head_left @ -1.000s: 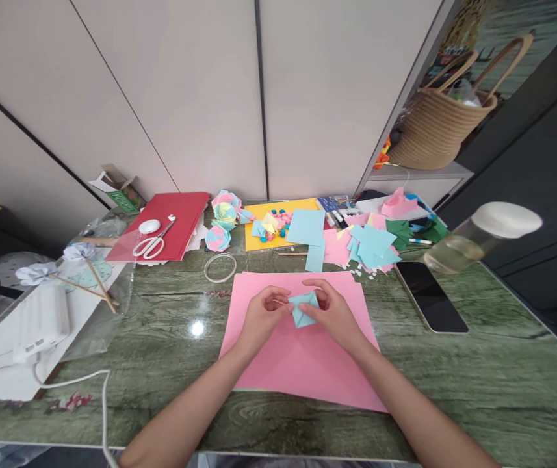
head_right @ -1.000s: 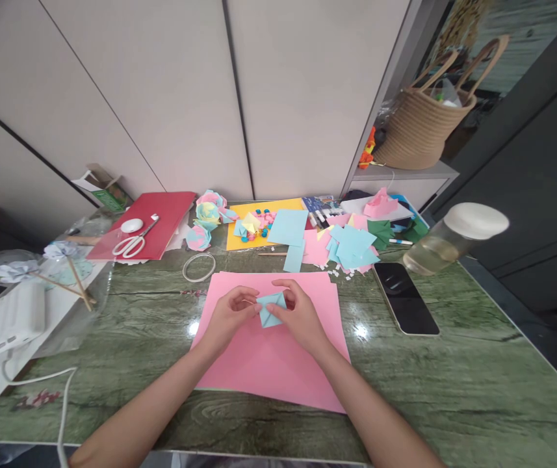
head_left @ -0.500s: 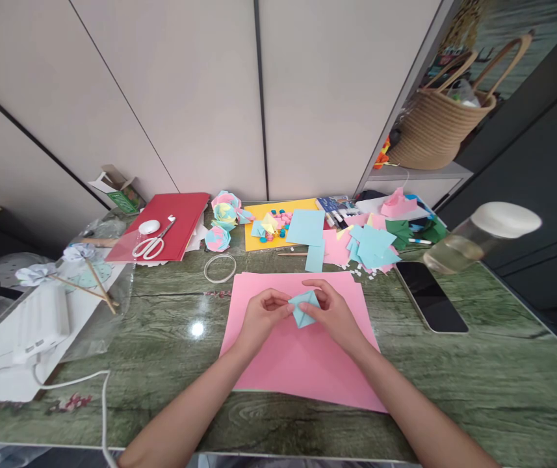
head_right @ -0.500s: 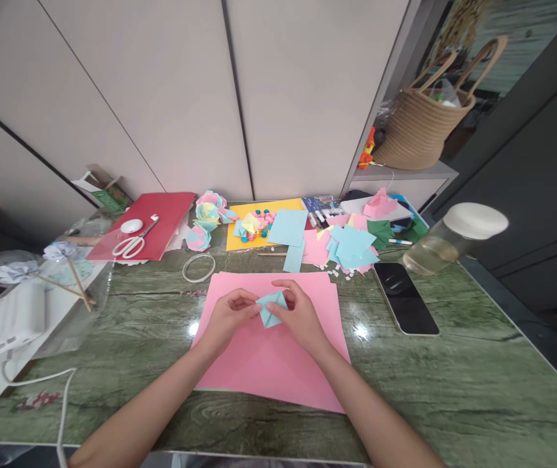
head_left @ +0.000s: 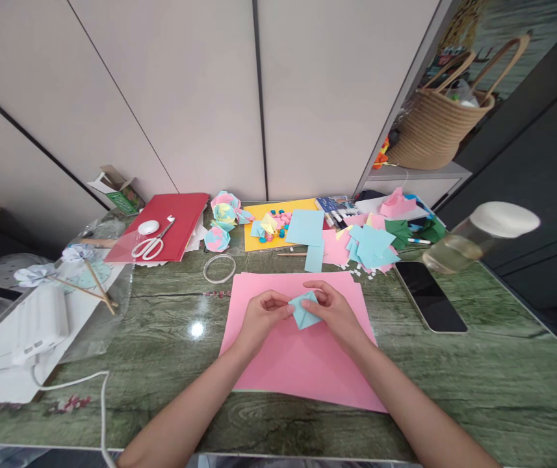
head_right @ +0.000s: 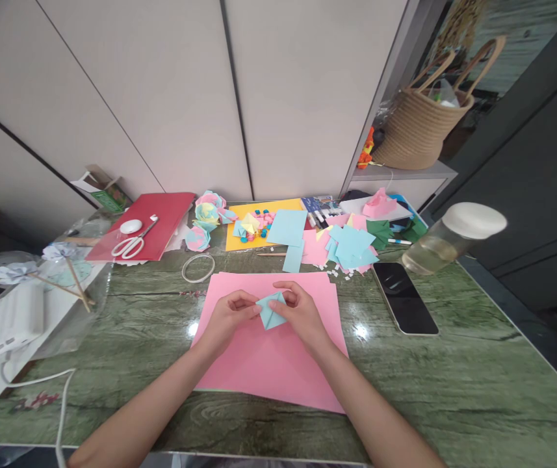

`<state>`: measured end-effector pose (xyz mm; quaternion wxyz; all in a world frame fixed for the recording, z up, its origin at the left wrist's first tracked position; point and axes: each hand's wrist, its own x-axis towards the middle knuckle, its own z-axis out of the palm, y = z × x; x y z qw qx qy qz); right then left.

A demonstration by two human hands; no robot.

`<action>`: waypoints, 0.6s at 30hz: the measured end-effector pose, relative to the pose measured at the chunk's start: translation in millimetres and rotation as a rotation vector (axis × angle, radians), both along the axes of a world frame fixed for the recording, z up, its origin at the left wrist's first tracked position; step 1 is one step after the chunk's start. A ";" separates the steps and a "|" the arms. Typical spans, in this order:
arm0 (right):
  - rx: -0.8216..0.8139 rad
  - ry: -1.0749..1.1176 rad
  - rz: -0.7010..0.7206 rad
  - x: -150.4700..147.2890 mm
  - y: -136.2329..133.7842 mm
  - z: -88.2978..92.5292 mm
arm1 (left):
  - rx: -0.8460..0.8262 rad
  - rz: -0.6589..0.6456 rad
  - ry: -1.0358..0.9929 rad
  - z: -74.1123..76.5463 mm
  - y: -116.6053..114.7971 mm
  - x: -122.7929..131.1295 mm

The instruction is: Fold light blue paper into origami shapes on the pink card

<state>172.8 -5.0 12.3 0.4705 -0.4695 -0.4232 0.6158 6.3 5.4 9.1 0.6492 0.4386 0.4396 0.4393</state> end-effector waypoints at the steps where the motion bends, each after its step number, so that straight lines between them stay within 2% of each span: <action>1: 0.005 -0.001 -0.013 0.0 0.3 -0.8 | -0.001 -0.002 0.000 0.0 0.0 0.0; 9: 0.000 -0.009 -0.077 1.1 2.6 -4.6 | -0.016 -0.012 -0.009 0.3 -1.0 -0.1; 18: 0.035 -0.078 -0.113 0.3 1.4 1.5 | -0.026 -0.007 -0.017 -0.7 0.6 -0.2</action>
